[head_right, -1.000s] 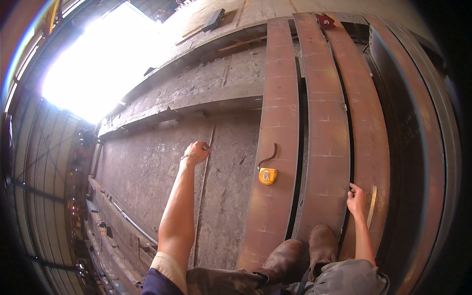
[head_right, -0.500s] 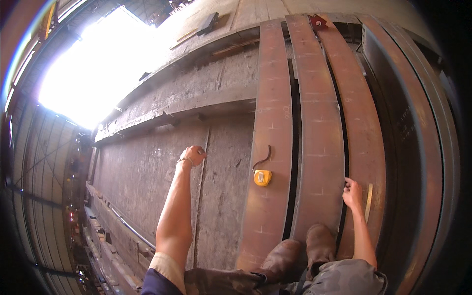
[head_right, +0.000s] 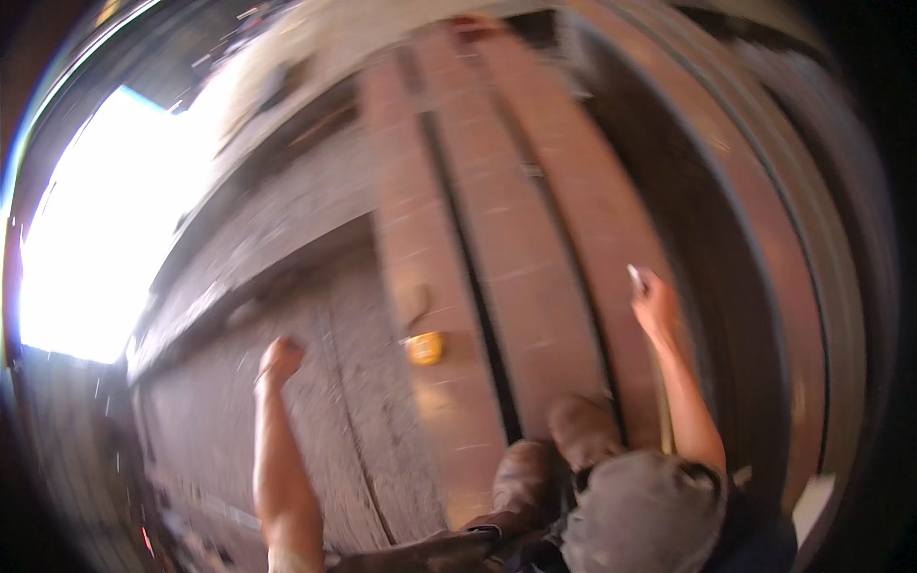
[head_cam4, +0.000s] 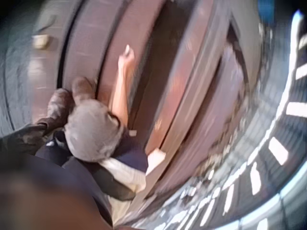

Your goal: The person measures and marks curved metal sheets using a tape measure, a square, and a marker. They repeatedly measure distances, mark points, and draw lines on the metal surfaces.

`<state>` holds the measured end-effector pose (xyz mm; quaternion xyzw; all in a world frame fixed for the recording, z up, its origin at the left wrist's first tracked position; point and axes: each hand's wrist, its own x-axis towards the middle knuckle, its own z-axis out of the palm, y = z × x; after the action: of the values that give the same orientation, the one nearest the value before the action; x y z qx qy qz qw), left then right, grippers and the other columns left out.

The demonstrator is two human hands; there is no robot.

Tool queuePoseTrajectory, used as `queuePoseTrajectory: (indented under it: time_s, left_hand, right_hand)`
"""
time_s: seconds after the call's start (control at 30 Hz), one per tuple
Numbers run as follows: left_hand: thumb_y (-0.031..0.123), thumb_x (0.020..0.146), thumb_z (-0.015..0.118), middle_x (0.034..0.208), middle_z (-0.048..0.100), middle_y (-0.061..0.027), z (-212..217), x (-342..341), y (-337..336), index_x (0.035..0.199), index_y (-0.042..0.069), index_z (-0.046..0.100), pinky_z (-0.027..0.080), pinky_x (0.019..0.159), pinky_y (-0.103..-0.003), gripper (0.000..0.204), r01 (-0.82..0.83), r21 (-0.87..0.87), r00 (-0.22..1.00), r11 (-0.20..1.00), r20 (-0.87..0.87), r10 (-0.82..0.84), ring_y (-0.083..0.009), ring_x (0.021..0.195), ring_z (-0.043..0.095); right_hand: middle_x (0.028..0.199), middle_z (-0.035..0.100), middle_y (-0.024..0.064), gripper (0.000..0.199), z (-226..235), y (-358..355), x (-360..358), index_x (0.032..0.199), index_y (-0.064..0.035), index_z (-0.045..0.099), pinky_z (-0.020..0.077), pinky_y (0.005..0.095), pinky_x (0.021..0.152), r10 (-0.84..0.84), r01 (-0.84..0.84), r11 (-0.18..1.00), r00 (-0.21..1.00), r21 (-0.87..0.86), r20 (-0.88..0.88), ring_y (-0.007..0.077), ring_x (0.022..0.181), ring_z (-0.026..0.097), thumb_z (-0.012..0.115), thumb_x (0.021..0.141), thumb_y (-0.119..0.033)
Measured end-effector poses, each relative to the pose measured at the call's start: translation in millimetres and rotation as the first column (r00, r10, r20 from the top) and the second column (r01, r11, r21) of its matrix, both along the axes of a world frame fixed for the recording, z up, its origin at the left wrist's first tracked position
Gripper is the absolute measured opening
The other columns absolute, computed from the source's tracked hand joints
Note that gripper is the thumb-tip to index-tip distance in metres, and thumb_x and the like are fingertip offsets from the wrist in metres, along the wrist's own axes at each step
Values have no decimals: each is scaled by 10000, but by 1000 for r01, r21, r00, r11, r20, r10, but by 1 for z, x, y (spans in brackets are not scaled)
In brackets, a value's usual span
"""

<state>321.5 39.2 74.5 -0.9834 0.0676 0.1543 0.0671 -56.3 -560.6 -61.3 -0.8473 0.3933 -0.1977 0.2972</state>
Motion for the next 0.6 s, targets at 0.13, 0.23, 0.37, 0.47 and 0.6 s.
queuePoseTrajectory:
  time_s: [0.13,0.23,0.37,0.47,0.6]
  left_hand:
    - [294,841,705,1094,724,-254,-2,12,14,1109,24,733,544,913,-476,381,-57,-101,996,993,-67,50,-393,1072,692]
    - [205,858,711,693,713,-128,-9,16,15,953,-1,741,554,544,-363,229,-86,-335,995,938,-67,68,-213,550,702]
    - [167,904,685,754,712,-133,-26,36,18,1021,-16,692,518,443,-337,218,-50,-341,993,939,-121,9,-210,555,693]
    - [152,925,677,765,712,-131,-31,52,18,1052,-15,685,516,432,-331,210,-93,-359,985,929,-172,32,-217,546,689]
    - [242,882,753,886,739,-160,-20,48,10,1091,-1,721,551,668,-362,322,-3,-247,978,969,-204,-49,-235,756,703]
  right_hand:
    - [1030,726,182,192,0,-56,-53,1072,-53,714,549,472,828,-241,233,958,970,-170,-29,382,960,702,651,894,-91]
    - [1041,692,166,212,-6,-75,-85,1057,-84,686,533,513,828,-274,264,960,953,-89,-130,399,984,664,599,868,-43]
    - [1018,748,156,255,-20,-71,-101,1106,-81,704,565,440,792,-197,231,953,964,196,-179,311,927,727,615,870,-39]
    - [1050,773,139,258,-30,-62,-101,1140,-66,726,584,384,795,-172,166,926,985,338,-14,262,941,750,621,907,-30]
    - [1123,762,134,266,-30,-56,-109,1192,-82,735,583,390,856,-151,132,920,988,369,23,267,1014,739,631,948,-61]
